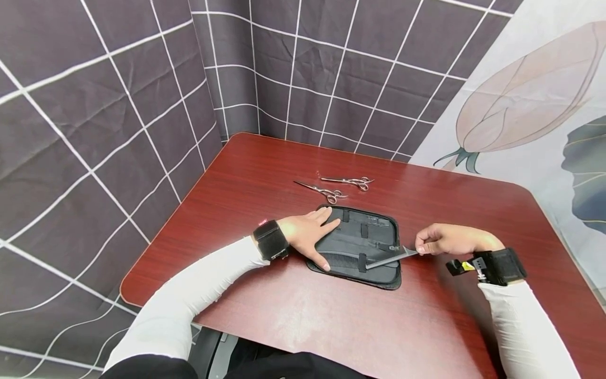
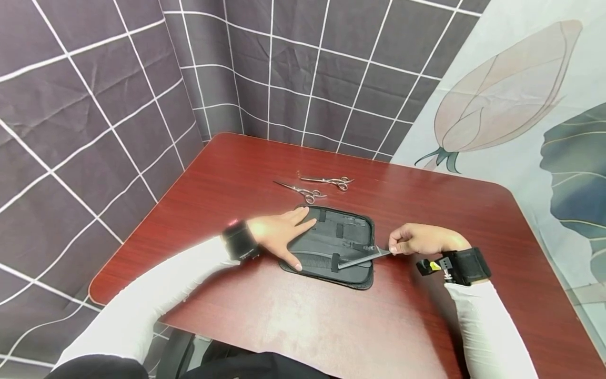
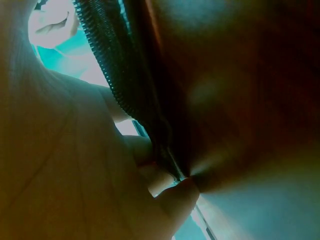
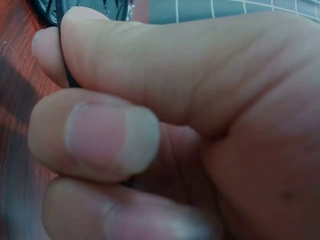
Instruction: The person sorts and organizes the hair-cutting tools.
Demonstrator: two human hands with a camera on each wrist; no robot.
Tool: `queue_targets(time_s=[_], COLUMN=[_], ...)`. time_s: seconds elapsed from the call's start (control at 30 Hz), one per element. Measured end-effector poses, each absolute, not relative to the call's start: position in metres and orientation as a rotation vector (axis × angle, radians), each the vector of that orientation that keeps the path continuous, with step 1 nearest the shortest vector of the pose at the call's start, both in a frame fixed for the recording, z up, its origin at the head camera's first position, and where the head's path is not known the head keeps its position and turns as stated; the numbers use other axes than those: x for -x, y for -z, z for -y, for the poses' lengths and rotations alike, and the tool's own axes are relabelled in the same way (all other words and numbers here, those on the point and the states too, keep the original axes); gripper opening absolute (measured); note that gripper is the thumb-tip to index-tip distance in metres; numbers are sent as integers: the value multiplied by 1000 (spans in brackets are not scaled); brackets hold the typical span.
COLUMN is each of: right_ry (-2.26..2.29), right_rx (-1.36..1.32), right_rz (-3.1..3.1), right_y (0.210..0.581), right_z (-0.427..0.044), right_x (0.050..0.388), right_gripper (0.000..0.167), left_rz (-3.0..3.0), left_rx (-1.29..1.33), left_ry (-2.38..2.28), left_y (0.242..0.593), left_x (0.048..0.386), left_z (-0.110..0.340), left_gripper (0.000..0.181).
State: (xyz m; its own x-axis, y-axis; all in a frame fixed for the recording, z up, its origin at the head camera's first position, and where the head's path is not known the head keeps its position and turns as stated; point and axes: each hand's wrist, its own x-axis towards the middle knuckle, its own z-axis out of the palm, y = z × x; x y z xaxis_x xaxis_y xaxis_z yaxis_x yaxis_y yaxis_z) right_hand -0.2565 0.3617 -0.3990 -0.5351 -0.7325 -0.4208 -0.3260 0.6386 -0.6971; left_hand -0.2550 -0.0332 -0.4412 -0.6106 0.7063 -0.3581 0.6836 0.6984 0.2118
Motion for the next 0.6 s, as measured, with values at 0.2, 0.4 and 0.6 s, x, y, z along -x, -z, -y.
queue_targets(time_s=[0.2,0.4,0.6], right_ry=[748,725,712], right_rx=[817,799,797], right_rz=[-2087,-2099,-2099], right_y=[404,405,404], right_z=[-360,-358,-357], right_x=[254,251,250], right_gripper=[19,19,20], left_rz=[-2493,-2496,-2494], left_rx=[-1073,-1069,-1072], left_ry=[-81,-65,-82], left_y=[440,440,439], left_x=[255,257,257], left_z=[34,36,37], left_gripper=[124,124,124])
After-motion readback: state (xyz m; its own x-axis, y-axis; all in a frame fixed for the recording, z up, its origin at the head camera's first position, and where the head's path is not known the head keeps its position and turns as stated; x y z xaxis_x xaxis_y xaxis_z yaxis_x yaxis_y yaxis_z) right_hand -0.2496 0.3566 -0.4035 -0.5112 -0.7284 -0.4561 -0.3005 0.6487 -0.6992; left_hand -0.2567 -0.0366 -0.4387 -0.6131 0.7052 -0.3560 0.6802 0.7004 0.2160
